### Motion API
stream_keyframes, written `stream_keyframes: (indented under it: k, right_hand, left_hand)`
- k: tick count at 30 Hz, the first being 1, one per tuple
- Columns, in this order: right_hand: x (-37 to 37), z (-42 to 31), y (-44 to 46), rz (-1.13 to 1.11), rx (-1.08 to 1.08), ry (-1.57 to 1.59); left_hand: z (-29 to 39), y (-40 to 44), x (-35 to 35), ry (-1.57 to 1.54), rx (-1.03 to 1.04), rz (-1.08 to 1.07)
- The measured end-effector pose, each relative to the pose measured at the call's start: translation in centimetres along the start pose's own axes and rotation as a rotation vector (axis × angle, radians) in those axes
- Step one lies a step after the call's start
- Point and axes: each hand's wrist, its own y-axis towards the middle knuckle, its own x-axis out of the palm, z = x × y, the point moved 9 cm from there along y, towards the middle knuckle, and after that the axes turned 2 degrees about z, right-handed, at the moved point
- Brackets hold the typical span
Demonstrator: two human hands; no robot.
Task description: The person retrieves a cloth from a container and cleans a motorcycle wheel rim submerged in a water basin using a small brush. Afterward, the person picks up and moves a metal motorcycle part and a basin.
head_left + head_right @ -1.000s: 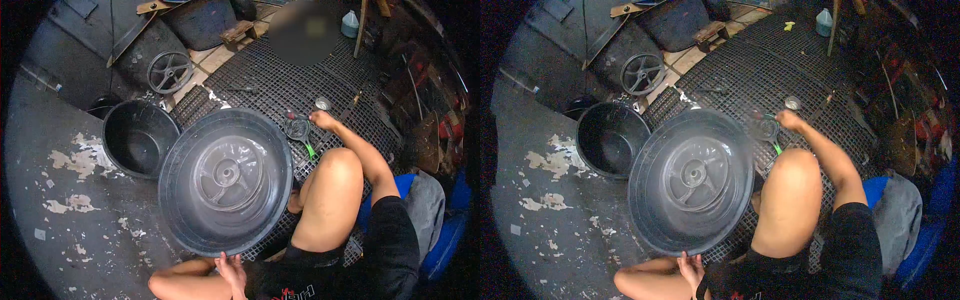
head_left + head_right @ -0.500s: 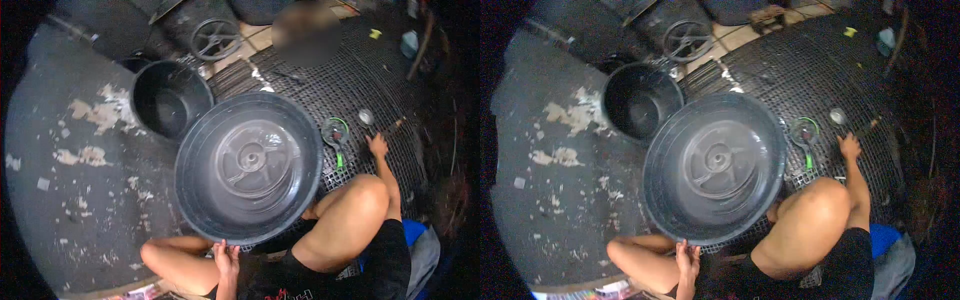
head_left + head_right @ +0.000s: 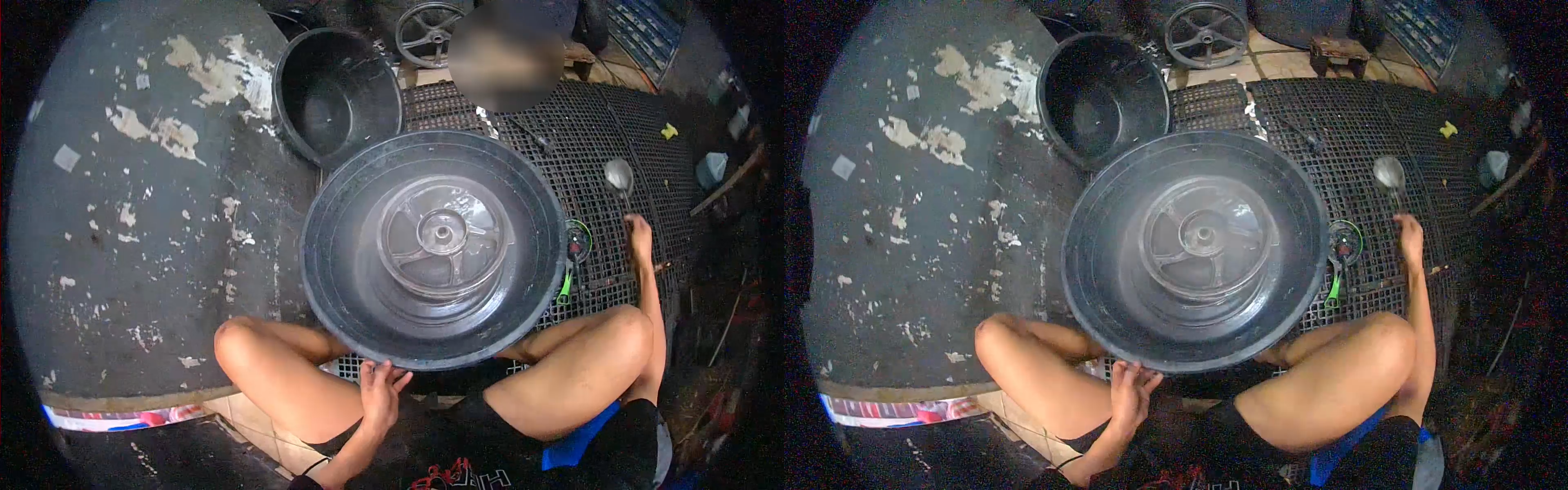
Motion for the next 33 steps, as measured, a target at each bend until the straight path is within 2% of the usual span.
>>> stream_keyframes:
  k: [2, 3, 5, 8, 10, 12, 14, 16, 18, 19, 25, 27, 30, 33]
  right_hand:
    - [1.8, -11.8, 1.0, -0.07, -0.222, -0.017]
    - [3.4, -17.4, 0.5, -0.175, -0.112, -0.065]
    - [7.7, -24.6, -0.3, -0.362, -0.088, -0.153]
    - [14.4, -28.4, -0.6, -0.582, -0.283, -0.419]
    - [19.4, -30.1, -2.3, -0.694, -0.54, -0.605]
    - [24.5, -28.1, -3.5, -0.809, -0.599, -0.718]
    - [29.1, -22.6, -3.5, -0.858, -0.543, -0.995]
    - [31.6, -21.7, -4.9, -0.864, -0.465, -1.045]
    - [33.6, -20.5, -5.6, -0.715, -0.52, -1.021]
    - [34.3, -20.2, -6.3, -0.733, -0.528, -1.052]
    - [35.2, -18.8, -8.5, -0.731, -0.345, -1.009]
    - [34.6, -22.2, -10.2, -0.743, -0.361, -0.967]
    - [34.6, -20.3, -10.1, -0.765, -0.248, -0.997]
    - [35.1, -18.4, -9.9, -0.725, -0.243, -0.973]
  left_hand:
    - [-0.2, 0.3, -0.4, -0.009, 0.005, -0.011]
    - [-0.4, 0.4, -0.6, -0.021, 0.008, -0.027]
    - [-0.4, 0.5, -0.6, -0.01, -0.02, -0.044]
    - [-0.5, 1.0, -0.6, -0.009, -0.046, -0.074]
    - [-1.2, 1.5, -1.1, -0.029, -0.062, -0.074]
    - [-0.6, 0.8, -0.3, -0.07, -0.056, -0.062]
    - [-0.3, 0.6, -0.1, -0.063, -0.058, -0.039]
    - [-0.1, 0.5, 0.2, -0.086, -0.056, -0.069]
    - [-0.5, 0.7, 0.2, -0.113, -0.074, -0.114]
    - [-0.6, 0.7, 0.2, -0.125, -0.067, -0.127]
    - [-0.3, 1.0, 0.5, -0.112, -0.038, -0.197]
    - [-0.3, 1.3, 0.5, -0.088, -0.022, -0.221]
    - [0.4, 1.5, 0.8, -0.121, 0.021, -0.203]
    - [1.7, 1.4, 1.5, -0.09, 0.112, -0.205]
